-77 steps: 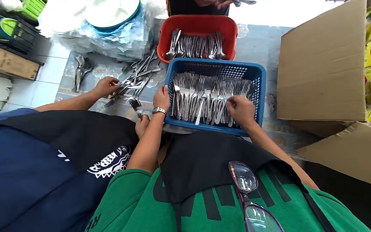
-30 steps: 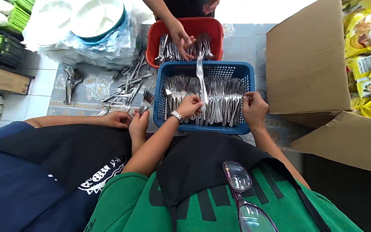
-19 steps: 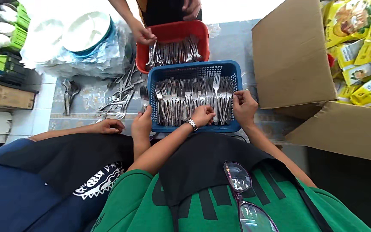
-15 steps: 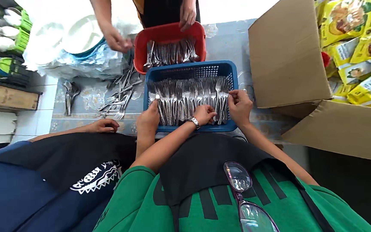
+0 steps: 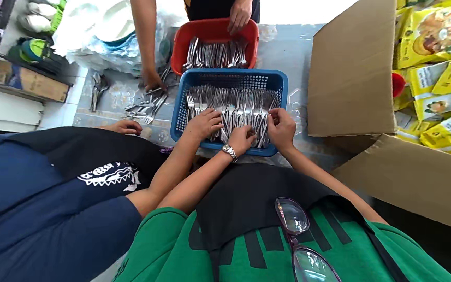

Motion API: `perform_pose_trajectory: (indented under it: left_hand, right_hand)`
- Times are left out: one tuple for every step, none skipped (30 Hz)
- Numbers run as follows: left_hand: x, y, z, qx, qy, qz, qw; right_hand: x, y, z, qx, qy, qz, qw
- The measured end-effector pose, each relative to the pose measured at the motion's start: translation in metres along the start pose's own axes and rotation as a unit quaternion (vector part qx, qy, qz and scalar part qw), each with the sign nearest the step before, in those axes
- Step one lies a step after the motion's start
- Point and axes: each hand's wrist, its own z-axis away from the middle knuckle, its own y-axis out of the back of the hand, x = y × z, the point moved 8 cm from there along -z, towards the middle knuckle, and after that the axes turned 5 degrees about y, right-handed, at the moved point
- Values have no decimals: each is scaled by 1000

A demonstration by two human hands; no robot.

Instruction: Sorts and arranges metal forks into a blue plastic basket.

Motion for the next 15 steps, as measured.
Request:
perform_pose_trajectory:
  left_hand:
    - [-1, 1, 11, 32, -30, -11, 999]
    - [-5, 1, 18, 61, -58, -33, 996]
    - [-12, -1, 22, 91, -84, -61, 990]
    - [-19, -3, 25, 121, -107, -92, 983]
    - [-24, -4, 29, 154, -129, -119, 972]
    - [-26, -4, 32, 182, -143, -137, 963]
    - [-28, -4, 34, 201, -149, -149, 957]
    - [-28, -5, 35, 209, -149, -155, 954]
    - [-27, -5, 34, 209, -144, -159, 954]
    - [-26, -6, 34, 206, -139, -161, 955]
    - [-26, -6, 34, 202, -136, -163, 956]
    - [-25, -7, 34, 204, -139, -165, 955]
    - [-25, -7, 34, 213, -145, -166, 952]
    - [-25, -7, 34, 226, -153, -168, 947]
    - [-25, -8, 34, 234, -157, -169, 944]
  right_hand:
    - [-1, 0, 1, -6, 2, -2, 1000]
    - [1, 0, 1, -14, 2, -3, 1000]
    - [3, -2, 1, -26, 0, -2, 1000]
    - [6, -3, 2, -37, 0, 3, 999]
    - [8, -5, 2, -41, 2, 8, 999]
    - [9, -6, 1, -40, 3, 10, 999]
    - [9, -6, 1, -37, 3, 12, 999]
    - [8, -7, 0, -36, 2, 11, 999]
    - [7, -7, -1, -36, 1, 12, 999]
    - [7, -7, -1, -36, 2, 15, 999]
    - [6, -6, 0, -35, 4, 18, 999]
    - [6, -6, 0, -37, 6, 22, 999]
    - [6, -7, 0, -38, 10, 26, 999]
    - [6, -7, 0, -40, 14, 30, 999]
    - [6, -8, 0, -41, 18, 35, 998]
